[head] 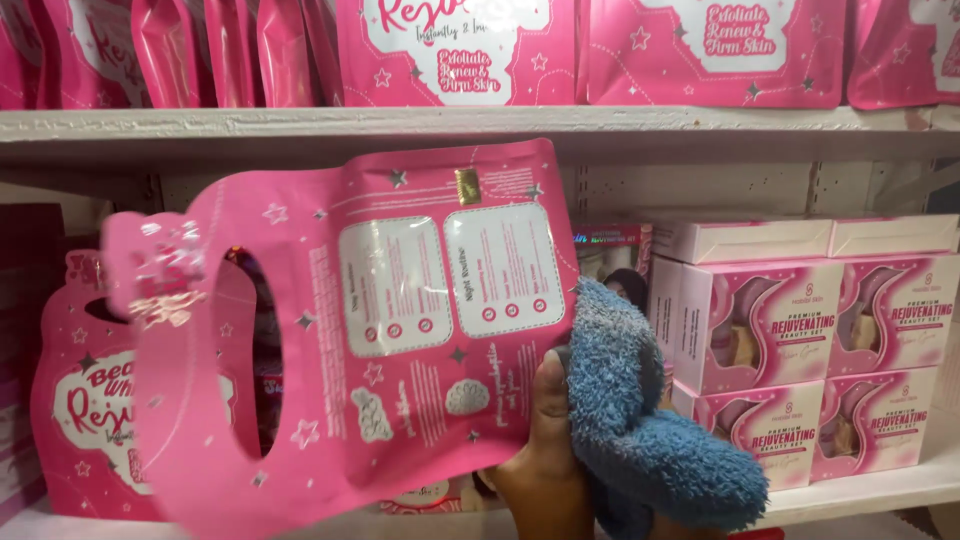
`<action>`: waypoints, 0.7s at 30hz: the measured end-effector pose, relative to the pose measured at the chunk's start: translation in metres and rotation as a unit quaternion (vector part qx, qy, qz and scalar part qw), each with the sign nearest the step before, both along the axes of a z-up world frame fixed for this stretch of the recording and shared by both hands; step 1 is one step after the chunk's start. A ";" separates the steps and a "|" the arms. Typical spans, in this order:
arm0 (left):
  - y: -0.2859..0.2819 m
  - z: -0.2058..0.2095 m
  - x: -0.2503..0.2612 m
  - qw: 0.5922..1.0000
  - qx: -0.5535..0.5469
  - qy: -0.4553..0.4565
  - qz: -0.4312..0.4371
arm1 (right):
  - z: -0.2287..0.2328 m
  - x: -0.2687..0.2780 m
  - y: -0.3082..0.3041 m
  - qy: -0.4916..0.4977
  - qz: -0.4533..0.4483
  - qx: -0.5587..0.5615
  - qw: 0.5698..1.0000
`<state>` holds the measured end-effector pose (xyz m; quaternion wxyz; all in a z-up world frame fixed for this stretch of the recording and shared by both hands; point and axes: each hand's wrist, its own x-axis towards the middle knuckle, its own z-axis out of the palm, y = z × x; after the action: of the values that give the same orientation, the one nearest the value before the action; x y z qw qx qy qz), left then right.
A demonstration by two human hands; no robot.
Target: The recorder uses a blue cloth to wipe down various skincare product pouches and boxes while organizing them on store shelves.
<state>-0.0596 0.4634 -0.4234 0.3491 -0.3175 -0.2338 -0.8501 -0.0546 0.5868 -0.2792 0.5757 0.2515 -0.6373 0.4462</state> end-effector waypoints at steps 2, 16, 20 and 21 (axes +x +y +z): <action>0.002 0.052 -0.002 1.000 0.010 0.004 0.005 | 0.023 -0.001 -0.001 -0.005 0.050 -0.022 0.999; -0.007 0.133 0.019 0.995 -0.092 -0.033 0.010 | 0.044 -0.002 -0.043 -0.027 0.339 -0.164 0.926; -0.013 0.139 0.018 0.998 -0.050 -0.047 -0.015 | 0.034 -0.052 0.021 -0.190 0.503 -0.108 0.836; -0.014 0.141 0.018 0.996 -0.063 -0.061 0.014 | 0.040 -0.079 0.058 -0.214 0.451 0.113 0.859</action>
<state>-0.0414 0.4496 -0.2822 0.3252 -0.2834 -0.3124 -0.8463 -0.1335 0.6447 -0.2394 0.1283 0.4728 -0.6080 0.6248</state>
